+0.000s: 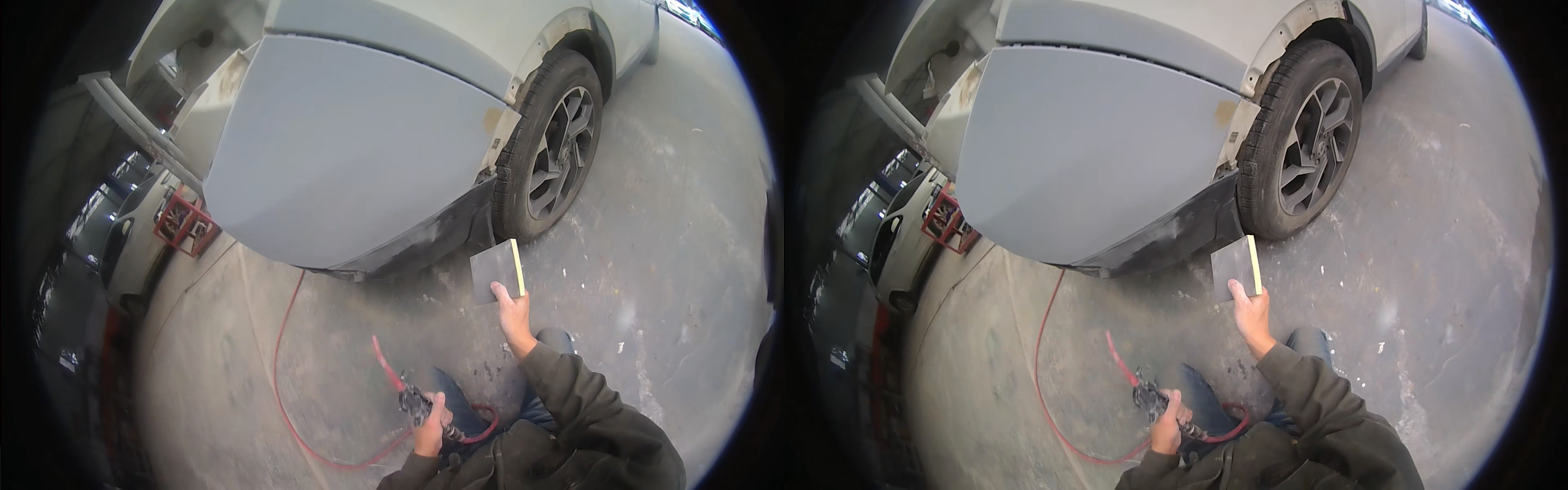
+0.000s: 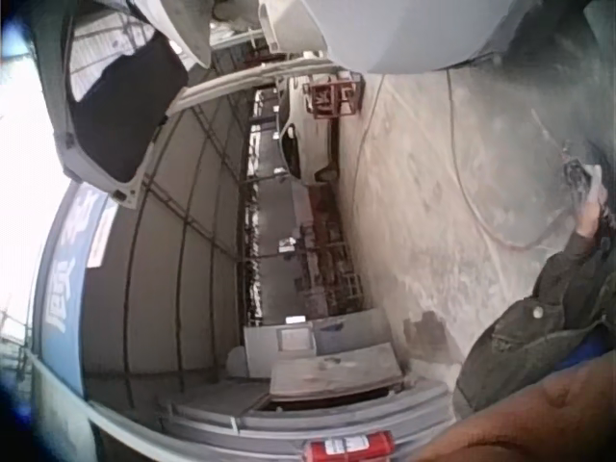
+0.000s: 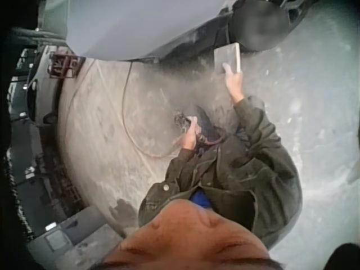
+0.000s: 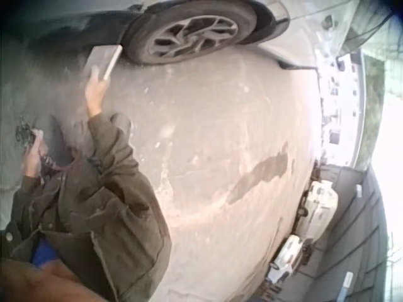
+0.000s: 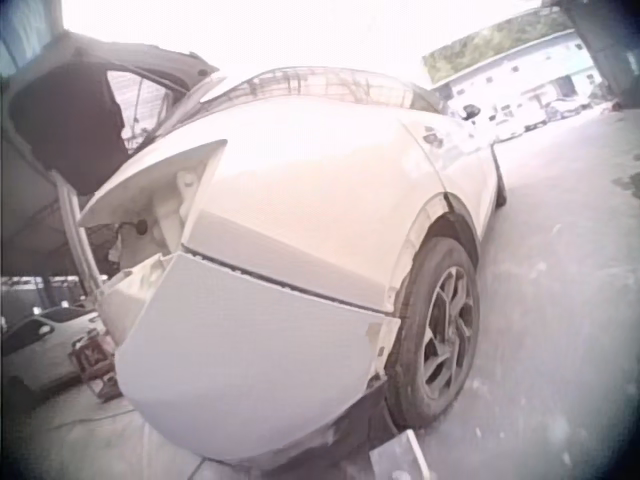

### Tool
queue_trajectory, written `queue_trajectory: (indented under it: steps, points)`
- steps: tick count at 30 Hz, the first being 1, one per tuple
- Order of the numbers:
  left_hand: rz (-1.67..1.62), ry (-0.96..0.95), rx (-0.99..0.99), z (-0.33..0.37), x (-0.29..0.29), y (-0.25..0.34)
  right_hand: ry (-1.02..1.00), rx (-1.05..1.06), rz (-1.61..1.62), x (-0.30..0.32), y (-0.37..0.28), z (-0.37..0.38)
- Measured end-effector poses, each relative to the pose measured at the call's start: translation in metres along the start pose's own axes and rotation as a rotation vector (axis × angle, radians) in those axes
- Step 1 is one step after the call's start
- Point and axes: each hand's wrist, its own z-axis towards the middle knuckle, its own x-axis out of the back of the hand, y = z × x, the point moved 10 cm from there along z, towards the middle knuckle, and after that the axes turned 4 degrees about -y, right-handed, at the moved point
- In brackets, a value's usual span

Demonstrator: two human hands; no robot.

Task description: The person sands the front bumper of a white car using a sanding block. They work on the lower edge and side of the bumper, moving the block back and forth to smooth the surface.

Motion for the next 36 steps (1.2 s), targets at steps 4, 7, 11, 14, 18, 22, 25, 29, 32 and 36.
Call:
queue_trajectory:
  steps: [4, 7, 11, 14, 18, 22, 25, 29, 32, 36]
  points:
    - [-0.058, -0.016, 0.028, 0.024, -0.004, -0.008, 0.033, 0.062, 0.035, -0.001, 0.002, -0.011]
    - [-0.027, 0.019, 0.022, 0.024, -0.011, -0.009, 0.039, 0.081, 0.047, 0.01, 0.009, -0.01]
    - [-0.024, -0.001, 0.028, 0.025, 0.002, -0.022, 0.03, 0.13, 0.02, 0.034, -0.011, 0.002]
    - [0.006, 0.036, 0.014, 0.017, -0.005, -0.024, 0.074, 0.143, -0.045, 0.058, -0.027, 0.016]
    - [-0.152, 0.115, 0.051, 0.014, 0.026, -0.036, 0.129, 0.136, -0.153, 0.08, -0.038, 0.04]
    - [-0.198, 0.151, 0.018, 0.003, 0.062, -0.016, 0.235, 0.359, -0.077, 0.035, -0.09, 0.064]
    - [-0.219, 0.189, -0.015, -0.01, 0.083, -0.002, 0.366, 0.868, -0.17, -0.041, -0.176, 0.055]
    - [-0.143, 0.18, -0.047, -0.025, 0.078, 0.018, 0.377, 0.834, -0.224, -0.177, -0.175, 0.046]
    - [-0.034, 0.215, -0.039, -0.03, 0.077, 0.024, 0.19, 0.862, -0.173, -0.248, -0.148, -0.009]
    - [-0.182, 0.25, -0.003, -0.034, 0.073, 0.028, 0.239, 0.814, -0.063, -0.205, -0.17, 0.032]
